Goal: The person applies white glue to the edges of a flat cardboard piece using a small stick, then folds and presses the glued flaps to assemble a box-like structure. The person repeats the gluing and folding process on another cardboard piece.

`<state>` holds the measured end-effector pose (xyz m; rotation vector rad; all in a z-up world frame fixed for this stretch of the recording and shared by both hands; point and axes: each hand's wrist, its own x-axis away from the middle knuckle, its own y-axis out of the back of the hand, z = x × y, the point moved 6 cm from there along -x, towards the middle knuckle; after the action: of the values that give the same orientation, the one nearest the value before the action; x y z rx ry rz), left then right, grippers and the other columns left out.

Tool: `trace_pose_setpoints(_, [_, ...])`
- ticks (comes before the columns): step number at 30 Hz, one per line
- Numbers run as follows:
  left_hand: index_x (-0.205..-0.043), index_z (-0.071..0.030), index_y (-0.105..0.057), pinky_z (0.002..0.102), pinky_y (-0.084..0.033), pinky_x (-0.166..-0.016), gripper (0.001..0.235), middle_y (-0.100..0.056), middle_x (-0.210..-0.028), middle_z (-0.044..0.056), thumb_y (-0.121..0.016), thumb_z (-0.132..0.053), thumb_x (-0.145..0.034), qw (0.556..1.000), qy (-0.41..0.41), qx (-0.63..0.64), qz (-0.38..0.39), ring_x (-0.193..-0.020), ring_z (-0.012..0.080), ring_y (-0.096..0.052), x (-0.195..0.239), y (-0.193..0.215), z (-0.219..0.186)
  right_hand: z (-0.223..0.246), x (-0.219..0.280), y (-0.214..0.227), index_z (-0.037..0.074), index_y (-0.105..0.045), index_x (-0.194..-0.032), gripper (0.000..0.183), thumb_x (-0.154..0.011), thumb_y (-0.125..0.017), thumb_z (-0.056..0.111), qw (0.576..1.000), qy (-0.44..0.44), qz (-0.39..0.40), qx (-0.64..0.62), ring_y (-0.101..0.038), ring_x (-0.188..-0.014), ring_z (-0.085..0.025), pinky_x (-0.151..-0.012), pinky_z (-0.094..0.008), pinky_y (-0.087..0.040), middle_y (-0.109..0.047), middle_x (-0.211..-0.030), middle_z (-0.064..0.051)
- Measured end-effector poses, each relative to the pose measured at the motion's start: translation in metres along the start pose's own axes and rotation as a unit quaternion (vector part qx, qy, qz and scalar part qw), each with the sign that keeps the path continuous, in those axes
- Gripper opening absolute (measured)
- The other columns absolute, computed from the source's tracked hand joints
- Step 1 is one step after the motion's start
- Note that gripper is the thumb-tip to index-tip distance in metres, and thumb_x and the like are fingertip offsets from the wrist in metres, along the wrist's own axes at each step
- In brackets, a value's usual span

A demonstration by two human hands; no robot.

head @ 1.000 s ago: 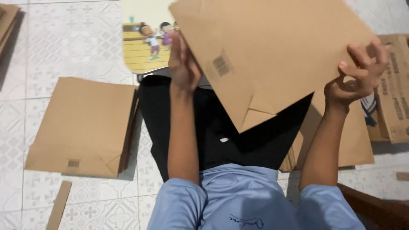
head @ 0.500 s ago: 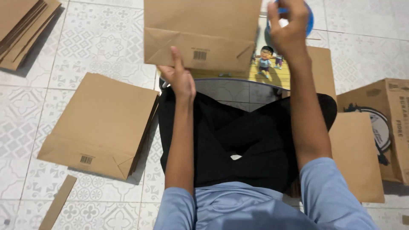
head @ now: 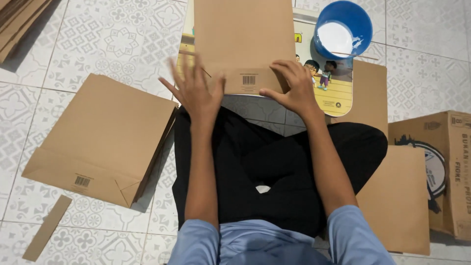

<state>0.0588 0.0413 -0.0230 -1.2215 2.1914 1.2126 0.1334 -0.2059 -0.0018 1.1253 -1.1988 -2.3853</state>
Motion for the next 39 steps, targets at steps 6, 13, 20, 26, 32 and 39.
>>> trace_pose_setpoints(6, [-0.130,-0.011,-0.071,0.078,0.006,-0.110,0.062,-0.052,-0.152,0.020,-0.088,-0.047,-0.082,0.986,-0.090,-0.038,0.135,-0.145,0.0406,-0.040,-0.003,-0.003,-0.031,-0.027,-0.003,0.010,0.021,-0.073,-0.103,0.034,-0.082,-0.095,0.037,0.990,0.030,-0.134,0.031,-0.064,-0.096,-0.019,-0.089,-0.036,-0.041,-0.072,-0.102,0.009])
trace_pose_setpoints(13, [-0.099,-0.028,-0.076,0.056,-0.032,-0.111,0.029,-0.062,-0.112,-0.005,-0.087,-0.023,-0.072,0.957,-0.146,0.085,0.234,-0.104,0.0231,-0.059,-0.003,-0.007,-0.018,0.002,0.015,0.019,0.015,-0.073,-0.080,0.018,-0.095,-0.081,0.023,0.993,0.058,-0.049,-0.095,-0.069,-0.082,-0.027,-0.077,-0.036,-0.051,-0.077,-0.092,0.001])
trace_pose_setpoints(20, [-0.091,-0.019,-0.075,0.054,-0.042,-0.106,0.033,-0.063,-0.102,0.003,-0.083,-0.051,-0.089,0.958,-0.172,0.079,0.214,-0.097,0.0310,-0.060,0.001,-0.023,-0.009,0.031,0.008,0.011,0.009,-0.078,-0.102,0.013,-0.102,-0.070,0.019,0.999,0.037,-0.001,-0.016,-0.068,-0.095,-0.035,-0.080,-0.042,-0.050,-0.074,-0.105,-0.009])
trace_pose_setpoints(26, [-0.133,-0.010,-0.066,0.065,-0.019,-0.122,0.054,-0.041,-0.158,0.025,-0.078,-0.046,-0.094,0.951,-0.094,0.071,0.287,-0.151,0.0495,-0.025,-0.001,-0.007,-0.029,0.012,-0.021,-0.021,0.012,-0.073,-0.130,0.029,-0.107,-0.063,0.027,0.997,0.059,0.018,0.037,-0.064,-0.116,-0.039,-0.095,-0.047,-0.049,-0.069,-0.123,-0.015])
trace_pose_setpoints(32, [-0.131,-0.014,-0.067,0.057,-0.030,-0.120,0.056,-0.043,-0.160,0.016,-0.075,-0.050,-0.089,0.959,-0.132,0.032,0.248,-0.149,0.0459,-0.034,0.005,-0.014,-0.021,0.022,-0.065,-0.014,0.007,-0.059,-0.149,0.055,-0.101,-0.070,0.032,0.992,0.055,0.024,0.114,-0.036,-0.147,-0.038,-0.116,-0.054,-0.036,-0.043,-0.158,-0.015])
trace_pose_setpoints(39, [-0.133,-0.012,-0.064,0.055,-0.029,-0.119,0.071,-0.056,-0.150,0.008,-0.080,-0.054,-0.079,0.954,-0.135,0.016,0.265,-0.142,0.0361,-0.045,-0.008,0.003,-0.029,0.001,-0.067,-0.050,0.013,-0.044,-0.158,0.075,-0.101,-0.042,0.062,0.983,-0.050,0.158,0.076,-0.017,-0.154,-0.035,-0.123,-0.054,-0.007,-0.029,-0.167,-0.012])
